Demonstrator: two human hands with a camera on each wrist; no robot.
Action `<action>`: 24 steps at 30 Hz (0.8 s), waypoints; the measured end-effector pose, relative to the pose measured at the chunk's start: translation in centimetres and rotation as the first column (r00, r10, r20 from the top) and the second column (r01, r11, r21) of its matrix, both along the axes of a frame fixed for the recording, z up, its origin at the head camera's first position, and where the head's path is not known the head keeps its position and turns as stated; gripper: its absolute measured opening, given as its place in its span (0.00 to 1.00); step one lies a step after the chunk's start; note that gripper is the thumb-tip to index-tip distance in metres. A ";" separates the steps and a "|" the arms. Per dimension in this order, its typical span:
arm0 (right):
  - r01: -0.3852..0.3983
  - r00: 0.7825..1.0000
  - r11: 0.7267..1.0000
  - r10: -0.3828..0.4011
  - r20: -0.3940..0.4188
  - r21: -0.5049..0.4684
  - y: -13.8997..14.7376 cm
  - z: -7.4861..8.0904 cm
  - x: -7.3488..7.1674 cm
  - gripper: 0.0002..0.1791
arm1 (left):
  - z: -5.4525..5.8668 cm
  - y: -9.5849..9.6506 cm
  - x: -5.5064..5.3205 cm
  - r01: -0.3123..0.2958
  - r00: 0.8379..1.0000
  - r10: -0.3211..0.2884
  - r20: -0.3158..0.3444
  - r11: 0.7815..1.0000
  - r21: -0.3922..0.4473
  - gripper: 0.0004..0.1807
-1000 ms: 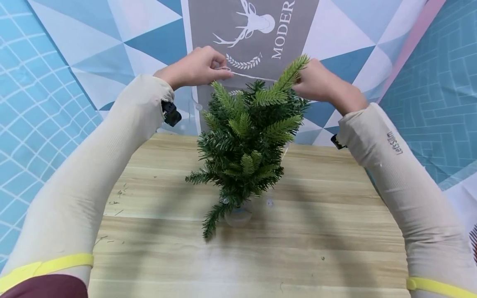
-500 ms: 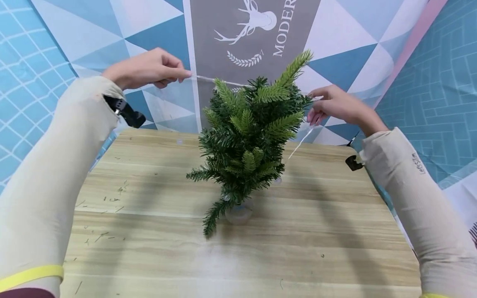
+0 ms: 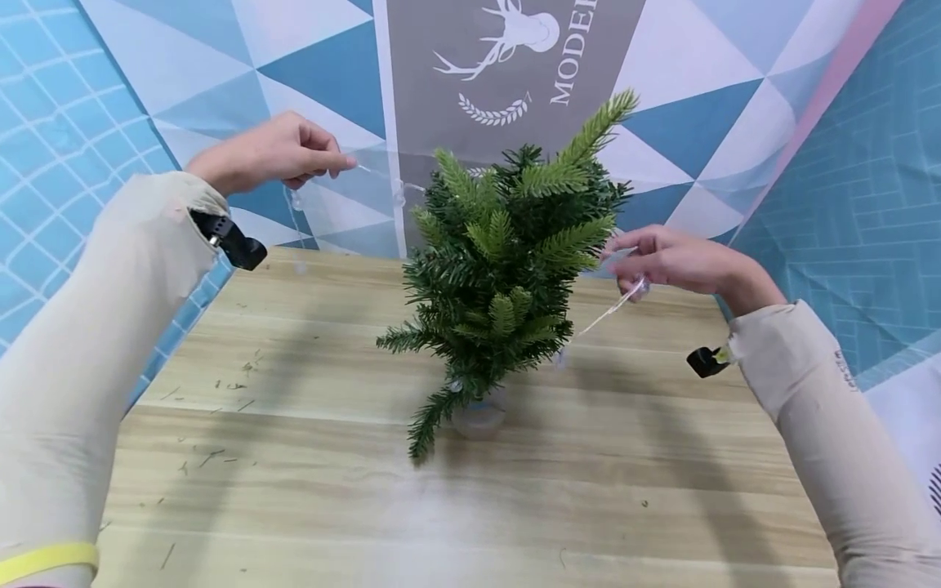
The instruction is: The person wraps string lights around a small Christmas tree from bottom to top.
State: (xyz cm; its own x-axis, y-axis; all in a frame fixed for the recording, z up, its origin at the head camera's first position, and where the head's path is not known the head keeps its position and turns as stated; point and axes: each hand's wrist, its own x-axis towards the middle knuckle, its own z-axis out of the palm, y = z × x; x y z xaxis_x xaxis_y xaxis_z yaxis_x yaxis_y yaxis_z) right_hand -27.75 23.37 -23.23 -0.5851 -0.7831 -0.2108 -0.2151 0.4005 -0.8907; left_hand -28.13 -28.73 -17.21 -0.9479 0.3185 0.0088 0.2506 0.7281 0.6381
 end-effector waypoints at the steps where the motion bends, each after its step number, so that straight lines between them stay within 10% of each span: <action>1: 0.000 1.000 0.999 0.001 -0.018 0.040 -0.1 -0.2 0.2 0.13 | -0.2 -0.1 0.1 0.001 1.000 -0.001 0.002 1.000 -0.017 0.25; 11: 0.156 0.970 0.982 -0.133 -0.206 0.103 -2.7 -3.2 0.5 0.22 | -1.9 -3.8 1.5 -0.079 0.994 0.072 -0.081 0.993 -0.089 0.26; 19: 0.248 0.969 0.967 -0.248 0.014 -0.061 -4.8 -4.3 2.2 0.20 | -3.2 -5.7 2.7 -0.139 0.990 0.130 -0.057 0.971 -0.196 0.29; 24: 0.391 0.914 0.902 -0.405 -0.041 -0.183 -6.6 -4.5 3.5 0.19 | -4.3 -6.1 3.1 -0.203 0.978 0.185 -0.100 0.951 -0.232 0.27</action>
State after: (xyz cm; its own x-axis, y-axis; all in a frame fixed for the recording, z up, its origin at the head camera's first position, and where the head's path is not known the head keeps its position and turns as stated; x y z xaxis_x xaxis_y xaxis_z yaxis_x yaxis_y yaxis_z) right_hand -24.21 16.73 -27.69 -0.8644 -0.5013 -0.0396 -0.1386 0.3131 -0.9396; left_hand -25.05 -34.85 -21.56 -0.9911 0.1300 0.0295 0.1302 0.8963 0.4238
